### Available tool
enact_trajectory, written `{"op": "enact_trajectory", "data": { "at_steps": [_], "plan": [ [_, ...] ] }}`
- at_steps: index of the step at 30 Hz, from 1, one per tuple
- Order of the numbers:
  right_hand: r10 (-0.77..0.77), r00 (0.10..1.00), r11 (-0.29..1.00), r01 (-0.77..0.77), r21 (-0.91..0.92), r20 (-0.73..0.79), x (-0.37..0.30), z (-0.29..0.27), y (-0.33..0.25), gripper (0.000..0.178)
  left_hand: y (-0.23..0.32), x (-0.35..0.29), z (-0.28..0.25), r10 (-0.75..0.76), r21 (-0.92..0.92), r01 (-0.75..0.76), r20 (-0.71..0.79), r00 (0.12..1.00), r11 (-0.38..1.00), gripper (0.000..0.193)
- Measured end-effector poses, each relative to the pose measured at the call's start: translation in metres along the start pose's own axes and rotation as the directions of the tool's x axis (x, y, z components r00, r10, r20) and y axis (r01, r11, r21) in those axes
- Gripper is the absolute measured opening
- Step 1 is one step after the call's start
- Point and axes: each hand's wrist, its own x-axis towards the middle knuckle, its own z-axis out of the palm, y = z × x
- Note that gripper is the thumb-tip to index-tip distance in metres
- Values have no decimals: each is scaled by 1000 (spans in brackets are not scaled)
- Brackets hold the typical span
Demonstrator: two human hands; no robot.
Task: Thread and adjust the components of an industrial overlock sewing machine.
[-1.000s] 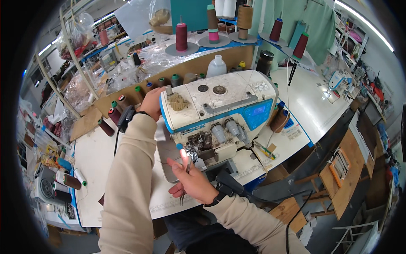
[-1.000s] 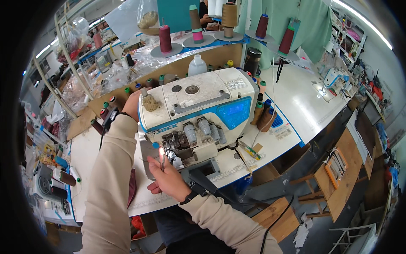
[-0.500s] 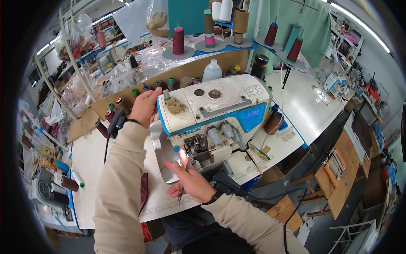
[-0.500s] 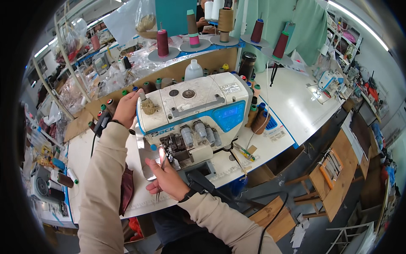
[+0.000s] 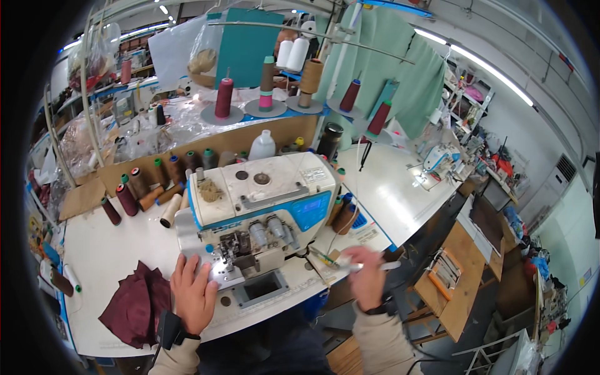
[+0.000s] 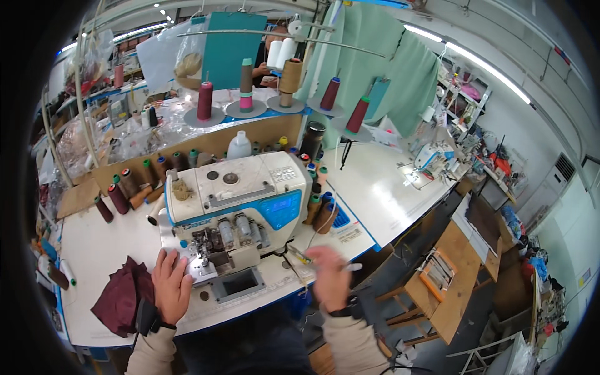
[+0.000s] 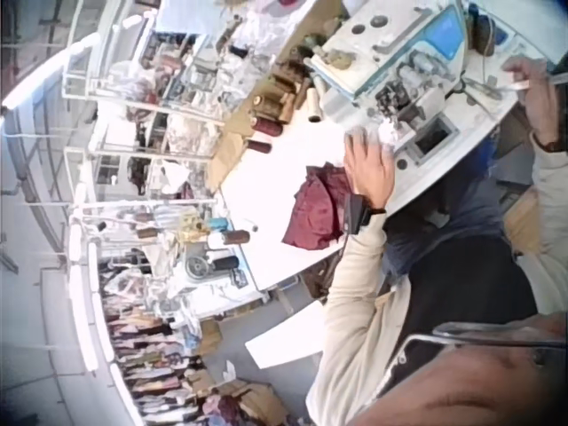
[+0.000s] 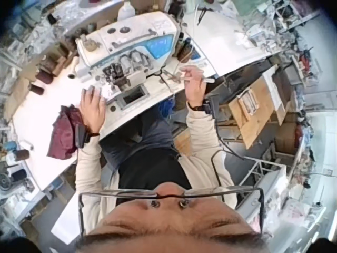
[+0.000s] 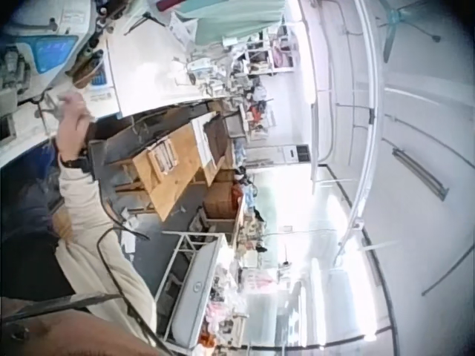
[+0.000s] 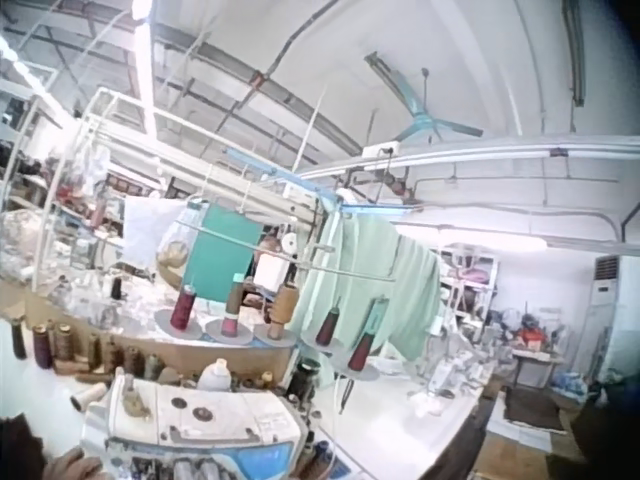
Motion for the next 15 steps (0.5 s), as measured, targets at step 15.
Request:
{"op": "enact_trajectory", "data": {
  "at_steps": [15],
  "plan": [
    [-227, 971, 962, 212, -170, -73, 266, -79, 55, 28, 2, 5, 17, 10, -28, -14, -137, 991, 1000, 33]
  ]
}}
